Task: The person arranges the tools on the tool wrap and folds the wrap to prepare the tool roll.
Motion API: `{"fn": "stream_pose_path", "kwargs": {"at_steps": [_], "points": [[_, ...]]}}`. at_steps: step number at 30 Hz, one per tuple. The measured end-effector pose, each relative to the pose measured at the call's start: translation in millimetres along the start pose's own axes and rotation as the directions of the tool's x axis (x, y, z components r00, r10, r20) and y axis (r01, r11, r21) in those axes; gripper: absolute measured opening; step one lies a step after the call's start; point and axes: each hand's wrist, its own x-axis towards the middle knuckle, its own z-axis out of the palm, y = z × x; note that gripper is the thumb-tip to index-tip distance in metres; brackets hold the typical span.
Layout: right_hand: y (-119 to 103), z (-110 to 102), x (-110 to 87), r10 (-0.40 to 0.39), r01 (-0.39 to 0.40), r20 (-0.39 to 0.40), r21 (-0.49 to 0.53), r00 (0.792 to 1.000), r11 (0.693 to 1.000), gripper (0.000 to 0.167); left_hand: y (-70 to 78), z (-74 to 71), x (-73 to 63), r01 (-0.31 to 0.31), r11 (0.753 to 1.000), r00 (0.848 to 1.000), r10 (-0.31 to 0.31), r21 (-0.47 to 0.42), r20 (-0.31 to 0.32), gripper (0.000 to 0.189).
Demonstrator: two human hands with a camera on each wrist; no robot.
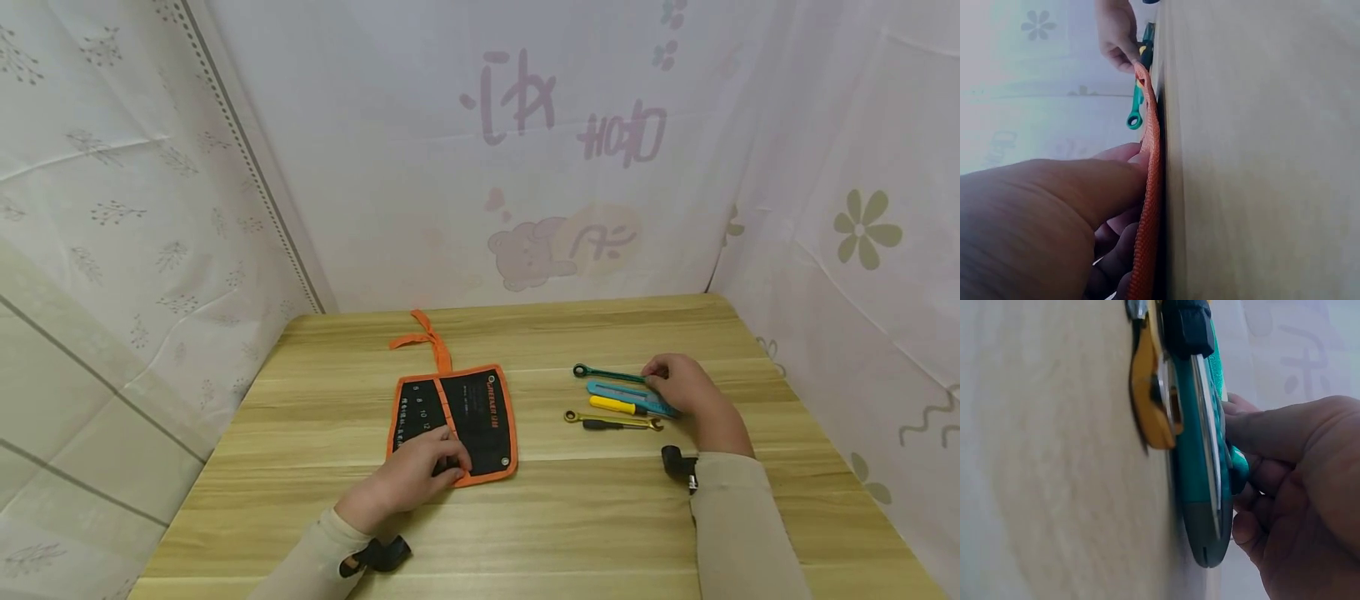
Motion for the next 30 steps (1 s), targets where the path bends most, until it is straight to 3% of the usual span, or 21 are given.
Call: {"fn": "stream_pose_path", "kwargs": {"at_steps": [16,30], "points": [[1.1,0.0,0.2,-0.039,0.038,0.009,0.066,0.999,0.997,0.026,-0.2,1.6,0.3,-0.019,1.0,1.0,0.019,0.009,-0.019,0.009],[-0.8,2.2,-2.7,-0.037,0.039,-0.023,0.088,0.999,0.995,0.028,1.7,1.3,1.2,0.038,0.999,0.999,-0.038,-0.005,0.014,0.011]]}}
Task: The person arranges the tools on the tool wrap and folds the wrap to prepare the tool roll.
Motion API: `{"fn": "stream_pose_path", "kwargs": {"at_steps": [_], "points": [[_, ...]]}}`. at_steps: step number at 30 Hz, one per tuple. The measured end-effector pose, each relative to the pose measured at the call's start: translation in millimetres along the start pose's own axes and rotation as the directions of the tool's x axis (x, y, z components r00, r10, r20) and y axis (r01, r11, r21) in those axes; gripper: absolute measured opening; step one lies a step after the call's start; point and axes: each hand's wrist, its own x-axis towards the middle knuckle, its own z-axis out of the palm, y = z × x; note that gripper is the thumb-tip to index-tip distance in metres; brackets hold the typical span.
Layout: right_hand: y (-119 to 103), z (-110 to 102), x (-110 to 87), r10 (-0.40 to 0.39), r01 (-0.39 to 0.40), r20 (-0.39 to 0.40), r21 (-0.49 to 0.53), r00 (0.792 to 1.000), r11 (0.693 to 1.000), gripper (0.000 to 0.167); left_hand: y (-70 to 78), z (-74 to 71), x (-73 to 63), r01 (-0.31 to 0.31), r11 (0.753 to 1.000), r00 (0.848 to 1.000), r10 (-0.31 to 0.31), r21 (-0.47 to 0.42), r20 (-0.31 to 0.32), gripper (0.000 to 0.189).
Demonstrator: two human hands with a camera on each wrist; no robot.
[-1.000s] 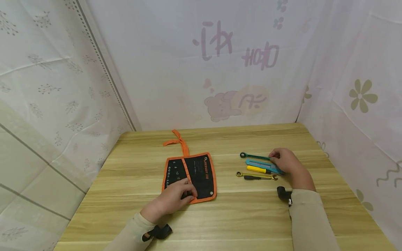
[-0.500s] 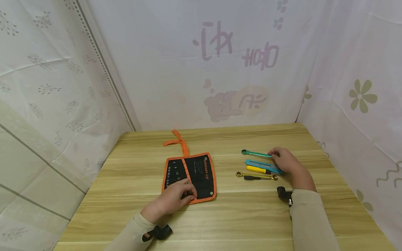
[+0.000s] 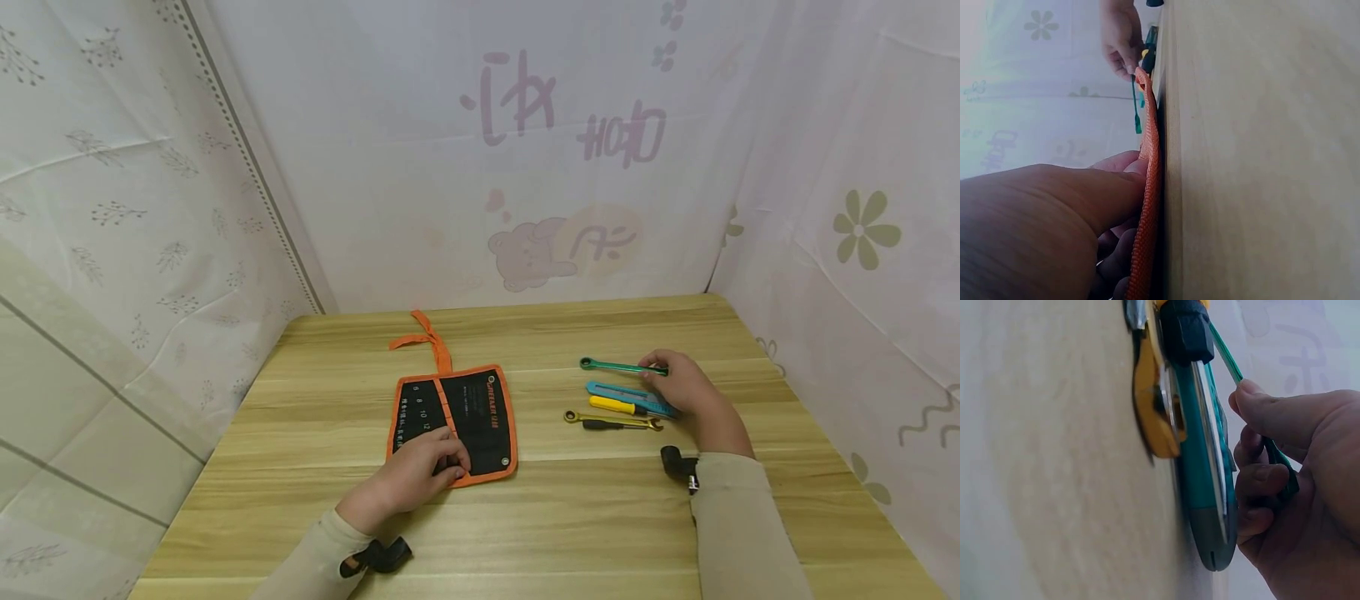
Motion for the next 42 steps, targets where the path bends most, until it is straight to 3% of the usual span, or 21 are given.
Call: {"fn": "stream_pose_path", "kwargs": {"at_steps": [17,38,42], "points": [[-15,5,-1.5,0.083,-0.082,-0.031,0.024,0.996,0.996,0.038,-0.7,0.1,0.8,-0.019,0.999,1.0,0.019,0.034,-0.002,0.009],[-56,20,-37.0,-0.013,0.015,-0.108,0.02,0.994,1.0,0.035,-0.9,2.2,-1.7,-0.018,0.999,1.0,0.018,0.034,-0.014,0.014],[-68,24,-43.9,-0.038,0.04,-0.122,0.012,0.992,0.999,0.027,-0.4,2.4,-2.5,-0.017,0.999,1.0,0.018,0.032,-0.017,0.014]]}}
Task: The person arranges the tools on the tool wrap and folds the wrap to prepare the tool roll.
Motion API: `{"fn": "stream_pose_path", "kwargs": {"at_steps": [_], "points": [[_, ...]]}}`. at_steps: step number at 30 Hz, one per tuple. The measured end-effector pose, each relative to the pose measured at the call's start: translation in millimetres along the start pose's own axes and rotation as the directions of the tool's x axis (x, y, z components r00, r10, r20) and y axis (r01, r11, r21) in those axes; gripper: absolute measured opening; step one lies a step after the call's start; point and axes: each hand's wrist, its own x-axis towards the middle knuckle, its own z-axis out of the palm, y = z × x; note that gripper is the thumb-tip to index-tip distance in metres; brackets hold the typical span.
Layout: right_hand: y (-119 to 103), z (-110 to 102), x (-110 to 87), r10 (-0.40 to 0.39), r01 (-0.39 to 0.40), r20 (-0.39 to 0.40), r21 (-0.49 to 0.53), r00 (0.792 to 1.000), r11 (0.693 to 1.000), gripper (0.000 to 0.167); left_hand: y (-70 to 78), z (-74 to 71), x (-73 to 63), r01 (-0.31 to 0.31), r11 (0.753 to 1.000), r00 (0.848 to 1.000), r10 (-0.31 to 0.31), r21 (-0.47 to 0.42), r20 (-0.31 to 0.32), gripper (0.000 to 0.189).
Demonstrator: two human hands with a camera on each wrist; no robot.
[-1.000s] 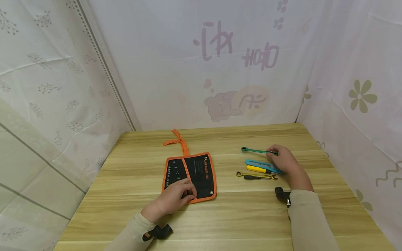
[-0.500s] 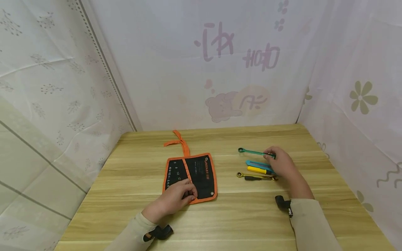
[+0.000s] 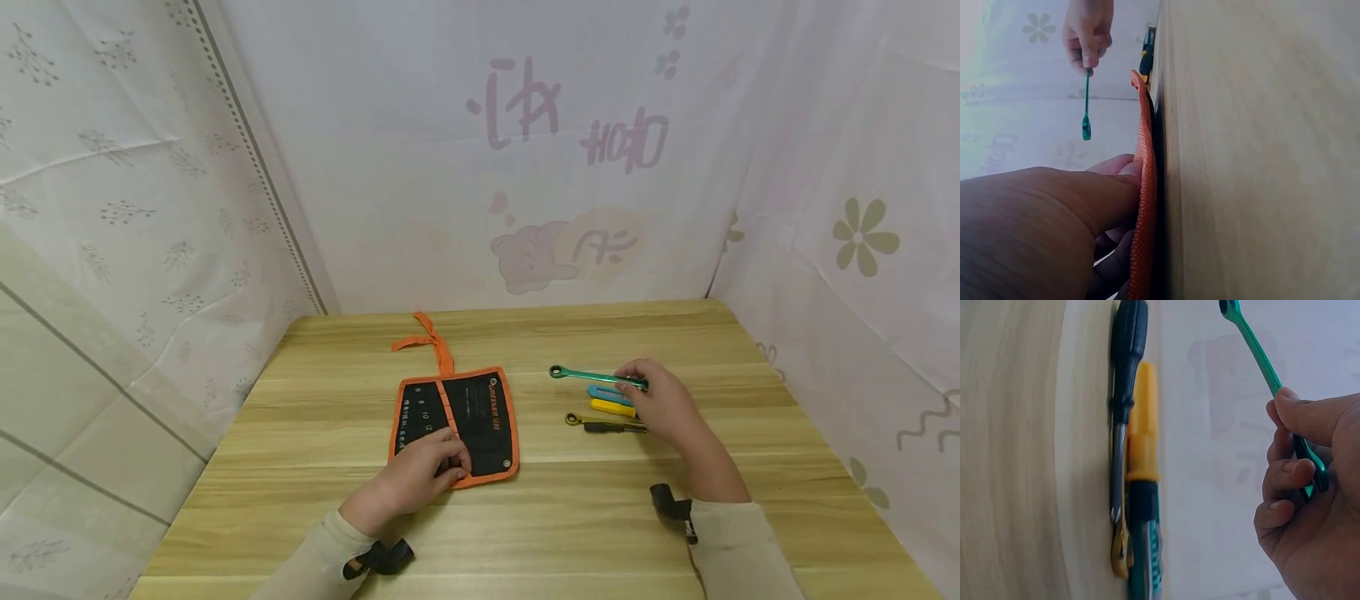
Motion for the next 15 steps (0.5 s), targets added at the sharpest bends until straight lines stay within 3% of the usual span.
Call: {"fn": "stream_pose_path", "kwargs": {"at_steps": [7,15], "points": [[-15,8,-6.4,-0.052,0.051,-0.024,-0.018,0.998,0.999,0.019,2.5,-1.0,-0.6,0.012,1.0,1.0,-0.012,-0.001,0.002,0.012],[-23,17,-10.8,-0.088,0.088,0.004,-0.002,0.996,0.996,0.016,4.1,-1.6,-0.7,0.011,1.0,1.0,-0.011,-0.004,-0.015,0.013]]}}
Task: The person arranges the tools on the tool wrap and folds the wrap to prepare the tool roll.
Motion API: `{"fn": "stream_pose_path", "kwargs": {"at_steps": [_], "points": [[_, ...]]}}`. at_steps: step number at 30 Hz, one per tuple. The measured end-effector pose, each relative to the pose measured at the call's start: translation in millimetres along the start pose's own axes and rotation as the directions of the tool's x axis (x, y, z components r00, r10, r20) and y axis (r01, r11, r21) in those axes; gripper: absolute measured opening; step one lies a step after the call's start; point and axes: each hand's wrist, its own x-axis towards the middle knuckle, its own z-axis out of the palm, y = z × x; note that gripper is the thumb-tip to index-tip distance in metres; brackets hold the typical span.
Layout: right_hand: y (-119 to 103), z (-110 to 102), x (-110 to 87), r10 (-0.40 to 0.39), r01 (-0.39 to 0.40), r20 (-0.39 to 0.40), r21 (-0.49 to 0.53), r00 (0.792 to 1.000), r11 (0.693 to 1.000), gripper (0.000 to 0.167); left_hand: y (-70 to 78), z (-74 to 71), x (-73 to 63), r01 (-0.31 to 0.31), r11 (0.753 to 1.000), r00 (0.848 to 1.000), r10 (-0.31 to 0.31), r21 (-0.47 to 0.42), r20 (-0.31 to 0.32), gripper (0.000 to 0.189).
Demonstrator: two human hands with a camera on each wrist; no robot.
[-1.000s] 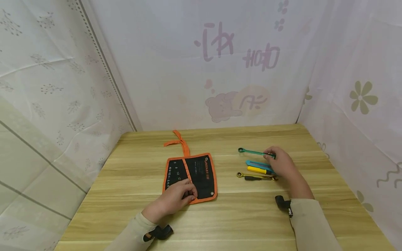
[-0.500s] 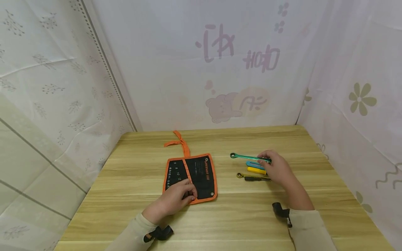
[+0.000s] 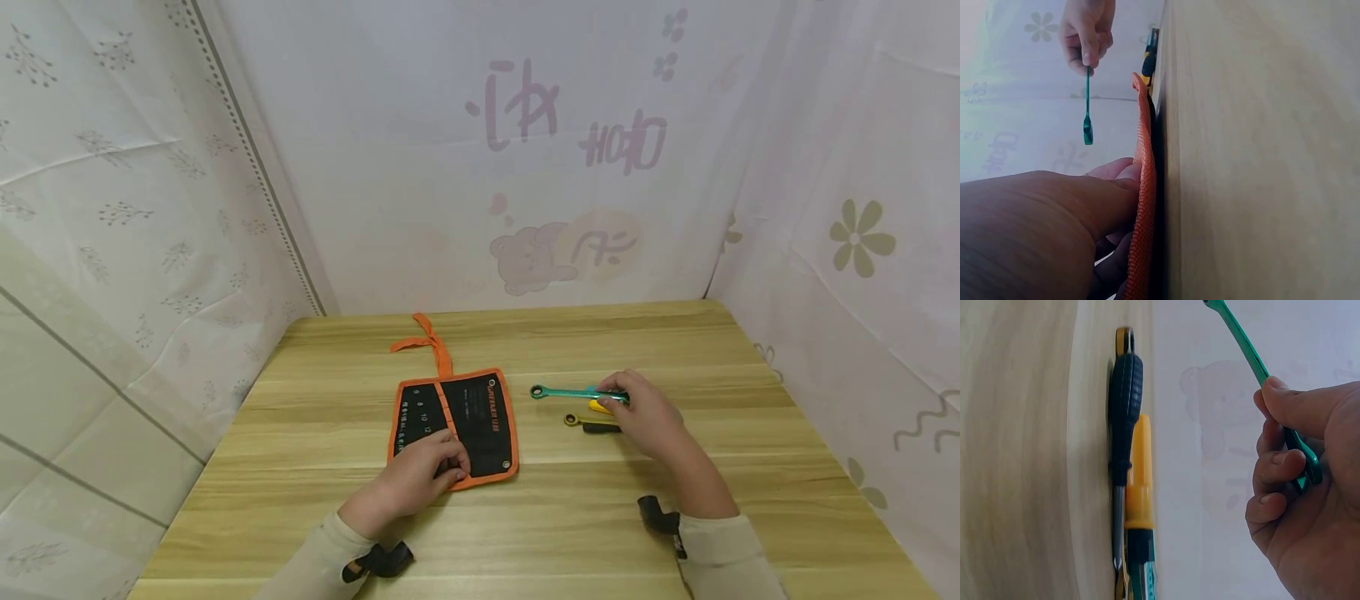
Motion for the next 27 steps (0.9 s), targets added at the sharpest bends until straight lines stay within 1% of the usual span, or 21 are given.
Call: {"fn": "stream_pose_path", "kwargs": {"at_steps": [5,9,11,17,22,27], "points": [[-5,6,-2.1,-0.024,0.023,0.019,0.032,1.0,0.999,0.011,-0.9,2.1,1.0,-0.005,1.0,1.0,0.005,-0.001,-0.007,0.014],[-7,12,-2.8,-0.056,0.053,0.032,0.065,0.998,0.996,0.013,-1.6,2.5,2.1,0.004,1.0,1.0,-0.004,-0.006,-0.009,0.013],[-7,15,-3.3,-0.06,0.056,0.045,0.083,0.997,0.995,0.015,-1.0,2.2,2.4,0.009,1.0,1.0,-0.009,-0.013,-0.005,0.012],[-10,22,-4.0,-0.063,0.054,0.094,0.088,0.994,0.995,0.013,0.1,1.9,1.7,0.013,0.999,1.0,-0.013,-0.029,0.0,0.012],[-13,26,-4.7,-0.097,0.085,0.138,0.087,0.986,0.993,0.011,0.0,2.0,1.1,0.014,0.999,1.0,-0.014,-0.033,-0.005,0.014],[-18,33,-5.8,-0.12,0.105,0.164,0.098,0.979,0.99,0.014,-0.3,2.1,0.7,0.01,0.999,1.0,-0.01,-0.039,-0.005,0.012]]}}
